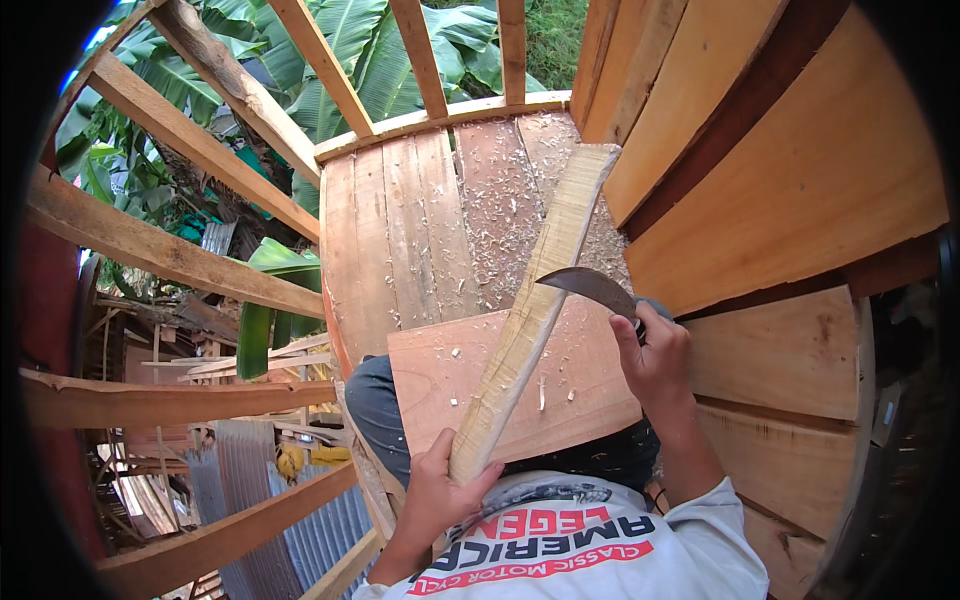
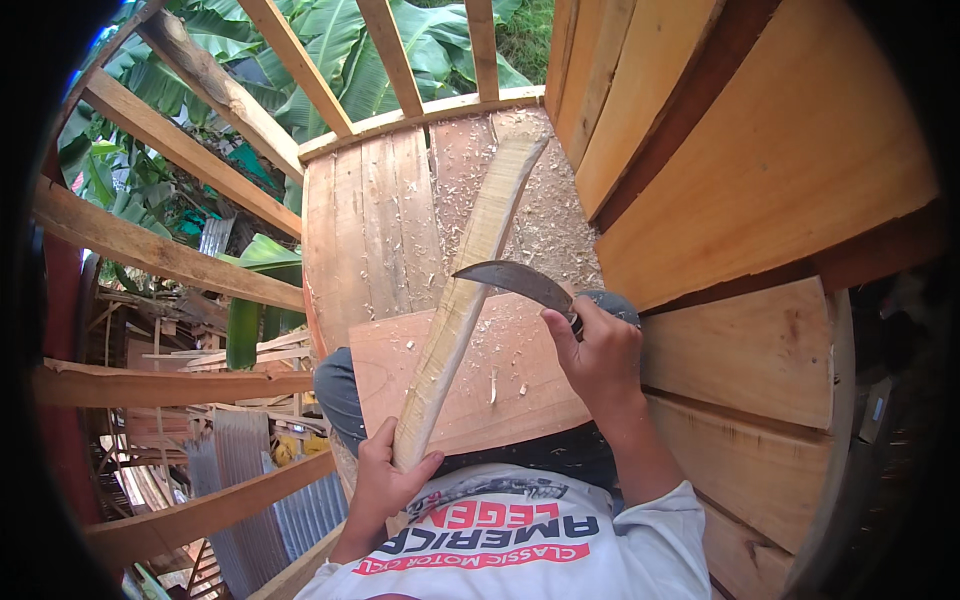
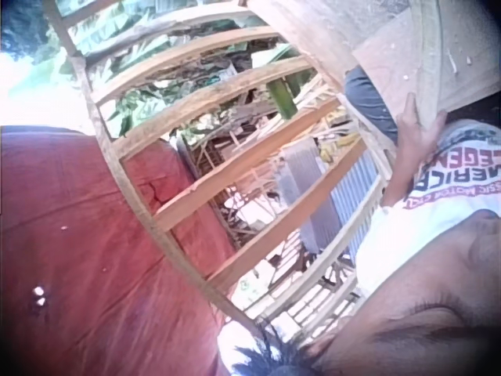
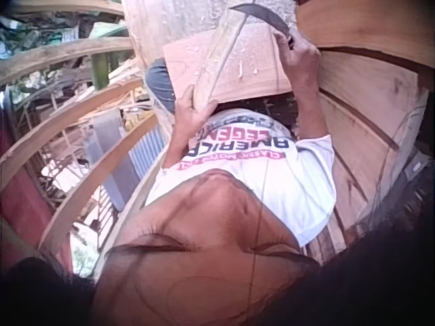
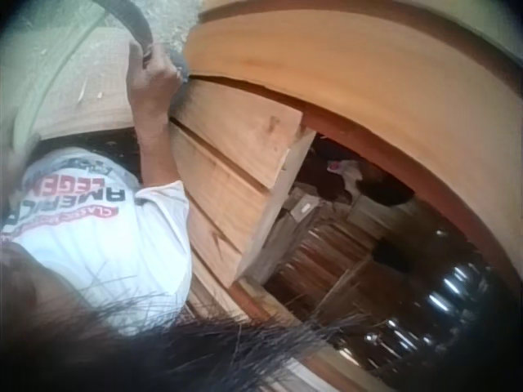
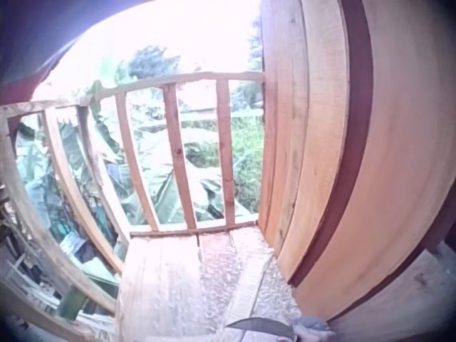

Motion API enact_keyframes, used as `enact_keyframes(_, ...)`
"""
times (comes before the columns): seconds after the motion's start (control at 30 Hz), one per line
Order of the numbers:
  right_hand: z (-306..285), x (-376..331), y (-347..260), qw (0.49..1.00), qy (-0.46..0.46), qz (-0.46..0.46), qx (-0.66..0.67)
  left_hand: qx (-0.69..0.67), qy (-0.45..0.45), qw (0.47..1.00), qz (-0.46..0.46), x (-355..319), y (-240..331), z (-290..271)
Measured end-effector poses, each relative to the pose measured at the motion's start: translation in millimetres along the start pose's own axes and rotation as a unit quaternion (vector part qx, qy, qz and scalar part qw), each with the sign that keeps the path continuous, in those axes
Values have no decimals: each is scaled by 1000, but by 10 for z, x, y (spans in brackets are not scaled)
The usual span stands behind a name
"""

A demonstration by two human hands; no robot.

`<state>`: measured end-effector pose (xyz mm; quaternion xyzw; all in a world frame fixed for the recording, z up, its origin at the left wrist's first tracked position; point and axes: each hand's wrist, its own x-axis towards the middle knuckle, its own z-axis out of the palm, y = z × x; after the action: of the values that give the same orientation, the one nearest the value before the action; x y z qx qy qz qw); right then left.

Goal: The person uses a curved knife to shave and shape a long wooden stick held on their lap. They repeatedly scrape the surface to remove thin shavings, rotating the stick to work different sides.

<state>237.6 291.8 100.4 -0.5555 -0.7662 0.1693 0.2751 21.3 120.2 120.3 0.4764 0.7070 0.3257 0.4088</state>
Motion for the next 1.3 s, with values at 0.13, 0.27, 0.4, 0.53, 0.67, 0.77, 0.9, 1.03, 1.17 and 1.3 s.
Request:
enact_keyframes(0.13, 16, -349, -300, 957, -164, -241, 14, -33, 17, 998, 52, 26, -109, 73)
enact_keyframes(0.27, -56, 28, -10, 991, -61, 59, 104, -9, -23, 1000, -18, 28, -46, -38)
enact_keyframes(0.4, 21, -403, -306, 968, -153, -195, 32, -19, -5, 1000, 21, 48, -88, -6)
enact_keyframes(0.53, 1, -134, -168, 986, -83, -143, -22, 9, 4, 1000, -4, 58, -115, -45)
enact_keyframes(0.67, 46, -225, -261, 979, -81, -177, 56, -11, 31, 998, 58, 24, -154, -18)
enact_keyframes(0.77, -56, -59, -136, 990, -45, -127, 48, 0, 5, 1000, 18, 29, -85, -57)
enact_keyframes(0.9, 5, -220, -347, 963, -87, -256, -4, -24, 35, 998, 51, 45, -155, -7)
enact_keyframes(1.03, -104, 97, -112, 988, -9, -148, -41, -33, 12, 999, 4, -21, -121, -4)
enact_keyframes(1.17, -78, -88, -348, 956, -95, -278, -22, -9, 29, 999, 45, -36, -123, 6)
enact_keyframes(1.3, -194, 204, -152, 993, -60, -17, 97, -5, -28, 1000, -5, -69, -145, -31)
